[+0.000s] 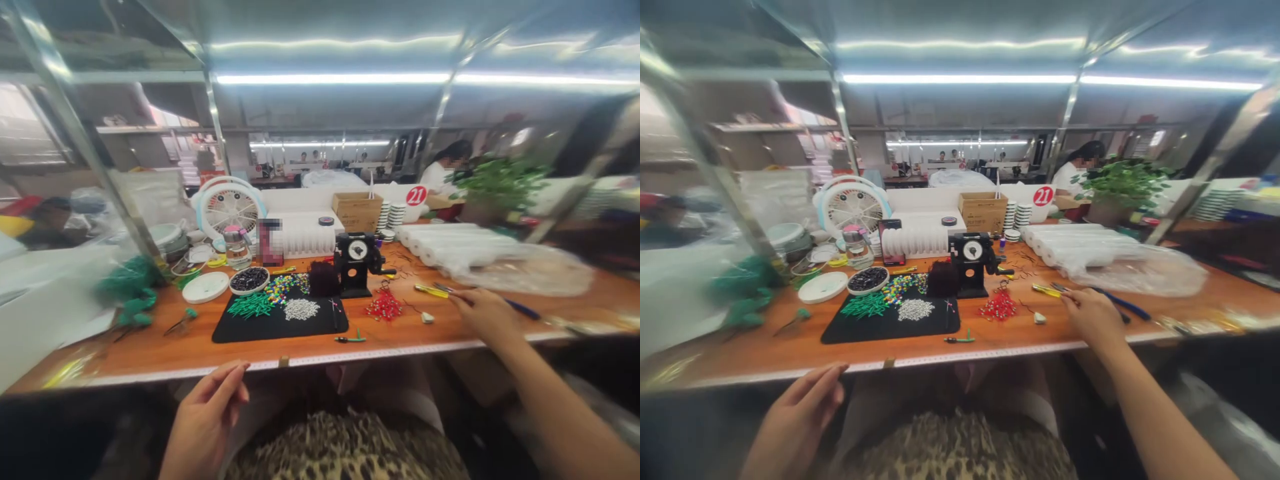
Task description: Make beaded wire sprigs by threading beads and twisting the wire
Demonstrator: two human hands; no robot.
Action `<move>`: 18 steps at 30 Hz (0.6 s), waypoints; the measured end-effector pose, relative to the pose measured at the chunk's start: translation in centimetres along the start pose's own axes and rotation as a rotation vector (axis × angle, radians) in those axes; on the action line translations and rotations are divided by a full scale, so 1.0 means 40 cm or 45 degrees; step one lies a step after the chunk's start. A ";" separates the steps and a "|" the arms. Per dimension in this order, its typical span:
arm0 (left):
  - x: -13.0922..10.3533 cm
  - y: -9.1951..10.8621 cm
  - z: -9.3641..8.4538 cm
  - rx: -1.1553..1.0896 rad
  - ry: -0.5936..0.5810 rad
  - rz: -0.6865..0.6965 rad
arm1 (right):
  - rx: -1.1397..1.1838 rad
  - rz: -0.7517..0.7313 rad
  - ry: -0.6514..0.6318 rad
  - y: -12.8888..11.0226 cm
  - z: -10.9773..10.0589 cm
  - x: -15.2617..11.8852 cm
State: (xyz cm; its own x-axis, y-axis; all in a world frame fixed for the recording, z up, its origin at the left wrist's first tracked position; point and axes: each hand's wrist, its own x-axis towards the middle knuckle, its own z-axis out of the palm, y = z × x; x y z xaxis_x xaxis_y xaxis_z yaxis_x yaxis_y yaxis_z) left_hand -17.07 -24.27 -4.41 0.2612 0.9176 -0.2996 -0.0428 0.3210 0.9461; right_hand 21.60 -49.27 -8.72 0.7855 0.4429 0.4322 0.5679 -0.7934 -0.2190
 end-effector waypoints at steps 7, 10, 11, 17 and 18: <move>0.002 0.017 -0.003 0.014 -0.115 0.009 | -0.317 0.028 -0.244 0.012 0.000 0.058; 0.011 0.009 -0.016 -0.015 -0.127 0.004 | -0.385 0.105 -0.312 0.032 0.003 0.074; 0.014 0.005 -0.020 -0.030 -0.132 -0.006 | -0.397 0.098 -0.330 0.039 0.006 0.076; 0.020 -0.015 -0.026 -0.098 -0.111 -0.113 | -0.385 0.008 -0.370 0.060 0.031 0.058; 0.018 -0.017 -0.026 -0.098 -0.114 -0.112 | -0.356 -0.011 -0.360 0.064 0.034 0.056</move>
State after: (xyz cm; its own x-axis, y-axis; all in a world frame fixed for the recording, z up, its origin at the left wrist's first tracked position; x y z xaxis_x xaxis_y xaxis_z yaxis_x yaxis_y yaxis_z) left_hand -17.86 -23.58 -5.39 0.3519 0.8617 -0.3656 -0.0892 0.4197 0.9033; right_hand 25.14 -49.73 -9.48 0.8398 0.5167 0.1664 0.5166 -0.8549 0.0473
